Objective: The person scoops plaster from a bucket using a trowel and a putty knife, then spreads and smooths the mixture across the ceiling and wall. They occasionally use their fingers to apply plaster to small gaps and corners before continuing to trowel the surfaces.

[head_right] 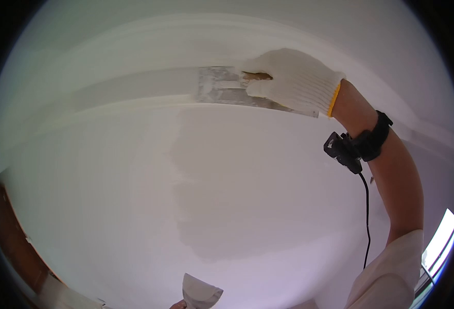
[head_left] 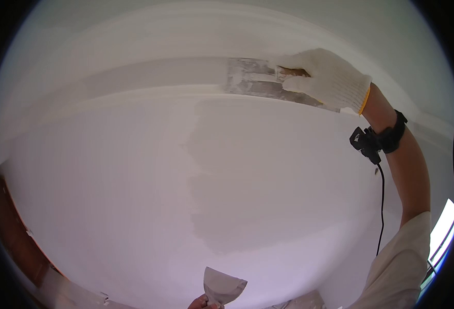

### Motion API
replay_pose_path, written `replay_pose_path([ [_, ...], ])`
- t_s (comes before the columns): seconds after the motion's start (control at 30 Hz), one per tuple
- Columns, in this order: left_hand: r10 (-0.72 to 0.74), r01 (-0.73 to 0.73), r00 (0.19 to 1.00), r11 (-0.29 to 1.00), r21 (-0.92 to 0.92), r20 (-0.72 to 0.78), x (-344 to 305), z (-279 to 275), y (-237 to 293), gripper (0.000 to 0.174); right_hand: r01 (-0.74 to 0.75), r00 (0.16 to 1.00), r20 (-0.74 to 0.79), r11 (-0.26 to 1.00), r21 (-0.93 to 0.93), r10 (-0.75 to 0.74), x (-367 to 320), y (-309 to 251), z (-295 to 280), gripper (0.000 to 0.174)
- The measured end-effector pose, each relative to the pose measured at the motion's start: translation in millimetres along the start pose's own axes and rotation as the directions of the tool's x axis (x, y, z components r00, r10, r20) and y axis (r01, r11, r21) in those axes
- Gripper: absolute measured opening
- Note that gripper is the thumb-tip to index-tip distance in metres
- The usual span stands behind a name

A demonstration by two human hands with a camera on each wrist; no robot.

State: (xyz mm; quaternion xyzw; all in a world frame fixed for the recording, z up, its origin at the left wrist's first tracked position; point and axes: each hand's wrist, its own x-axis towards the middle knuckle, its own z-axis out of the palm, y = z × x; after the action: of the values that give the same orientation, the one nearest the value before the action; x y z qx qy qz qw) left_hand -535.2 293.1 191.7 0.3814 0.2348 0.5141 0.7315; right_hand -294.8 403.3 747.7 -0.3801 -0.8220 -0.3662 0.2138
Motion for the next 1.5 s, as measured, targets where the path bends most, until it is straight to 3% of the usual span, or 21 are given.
replay_pose_path([
  [0.33,-0.088,0.092,0.994,0.993,-0.068,0.058,-29.0,18.6,76.4,0.023,-0.043,0.999,0.026,0.997,-0.071,0.045,-1.4,9.5,-3.1,0.018],
  [0.4,-0.072,0.077,0.991,0.996,-0.040,0.112,-24.4,21.3,99.7,0.026,-0.159,0.986,-0.053,0.987,-0.036,0.157,-2.3,13.5,-4.0,0.024],
  [0.47,-0.045,0.049,0.988,0.999,-0.018,0.147,-21.7,35.4,132.8,0.029,-0.169,0.984,-0.005,0.948,0.271,0.177,-8.0,22.1,-0.4,0.030],
  [0.5,-0.076,0.082,0.977,0.996,-0.026,0.201,-17.8,44.2,154.4,0.030,-0.225,0.970,0.060,0.777,0.588,0.235,-13.3,21.3,13.0,0.035],
  [0.53,-0.105,0.117,0.962,0.993,-0.034,0.251,-17.3,51.0,176.1,0.031,-0.269,0.953,0.152,0.499,0.824,0.261,-21.3,15.8,30.2,0.041],
  [0.57,-0.095,0.101,0.960,0.995,-0.007,0.264,-12.4,59.3,198.0,0.031,-0.354,0.930,0.289,0.342,0.870,0.228,-28.0,14.6,44.2,0.046],
  [0.6,-0.083,0.092,0.966,0.995,-0.024,0.244,-6.8,59.4,216.9,0.031,-0.444,0.893,0.417,0.182,0.877,0.171,-33.3,11.1,60.9,0.051],
  [0.67,-0.254,0.238,0.910,0.967,0.090,0.327,7.2,54.5,256.4,0.030,-0.474,0.876,0.481,-0.252,0.843,-0.037,-42.2,-6.7,124.3,0.056],
  [0.7,-0.297,0.269,0.920,0.953,0.140,0.255,-0.7,61.0,259.0,0.031,-0.498,0.858,0.504,-0.408,0.766,-0.100,-73.9,-32.1,151.2,0.057],
  [0.8,-0.264,0.235,0.892,0.964,0.122,0.368,9.6,48.0,262.0,0.036,-0.505,0.813,0.543,-0.715,0.483,-0.208,-101.3,-102.9,175.7,0.054],
  [0.93,-0.298,0.305,0.896,0.952,0.031,0.330,-21.3,20.9,255.2,0.038,-0.584,0.802,0.431,-0.695,0.420,-0.413,-135.6,-138.2,212.6,0.051],
  [1.03,-0.315,0.339,0.897,0.941,-0.023,0.309,-32.1,11.9,238.8,0.039,-0.810,0.587,0.501,-0.478,0.341,-0.636,-175.6,-114.3,240.0,0.046],
  [1.07,-0.318,0.343,0.898,0.939,-0.030,0.305,-43.4,10.1,236.1,0.039,-0.813,0.581,0.502,-0.478,0.332,-0.641,-191.1,-120.2,249.1,0.046],
  [1.13,-0.252,0.269,0.957,0.956,-0.118,0.146,-60.3,15.2,229.6,0.036,-0.915,0.375,0.690,-0.128,0.382,-0.619,-221.7,-130.7,258.5,0.045],
  [1.17,-0.196,0.199,0.979,0.979,-0.043,0.057,-65.7,16.3,234.2,0.037,-0.854,0.516,0.740,-0.199,0.480,-0.431,-228.9,-148.5,255.4,0.037],
  [1.2,-0.156,0.157,0.986,0.987,0.025,-0.051,-67.7,20.4,236.8,0.036,-0.868,0.494,0.744,-0.205,0.453,-0.450,-238.8,-161.4,265.4,0.037],
  [1.27,-0.074,0.135,0.956,0.971,0.200,-0.284,-45.7,51.9,219.9,0.034,-0.678,0.557,0.794,-0.685,0.266,-0.243,-289.7,-161.4,284.3,0.028],
  [1.33,-0.012,0.108,0.929,0.965,0.240,-0.369,-50.9,49.5,231.4,0.035,-0.682,0.617,0.731,-0.661,0.312,-0.292,-282.9,-196.6,277.4,0.022],
  [1.37,0.044,0.065,0.911,0.967,0.246,-0.411,-53.1,51.8,239.8,0.035,-0.653,0.652,0.721,-0.657,0.378,-0.234,-274.8,-218.7,274.2,0.024],
  [1.43,0.059,0.067,0.901,0.960,0.272,-0.430,10.9,110.6,204.6,0.035,-0.607,0.699,0.690,-0.667,0.432,-0.188,-296.2,-164.3,286.8,0.027],
  [1.5,0.120,0.016,0.883,0.959,0.284,-0.454,31.3,135.2,192.1,0.036,-0.406,0.843,0.526,-0.511,0.758,0.111,-279.1,-157.0,263.9,0.027],
])
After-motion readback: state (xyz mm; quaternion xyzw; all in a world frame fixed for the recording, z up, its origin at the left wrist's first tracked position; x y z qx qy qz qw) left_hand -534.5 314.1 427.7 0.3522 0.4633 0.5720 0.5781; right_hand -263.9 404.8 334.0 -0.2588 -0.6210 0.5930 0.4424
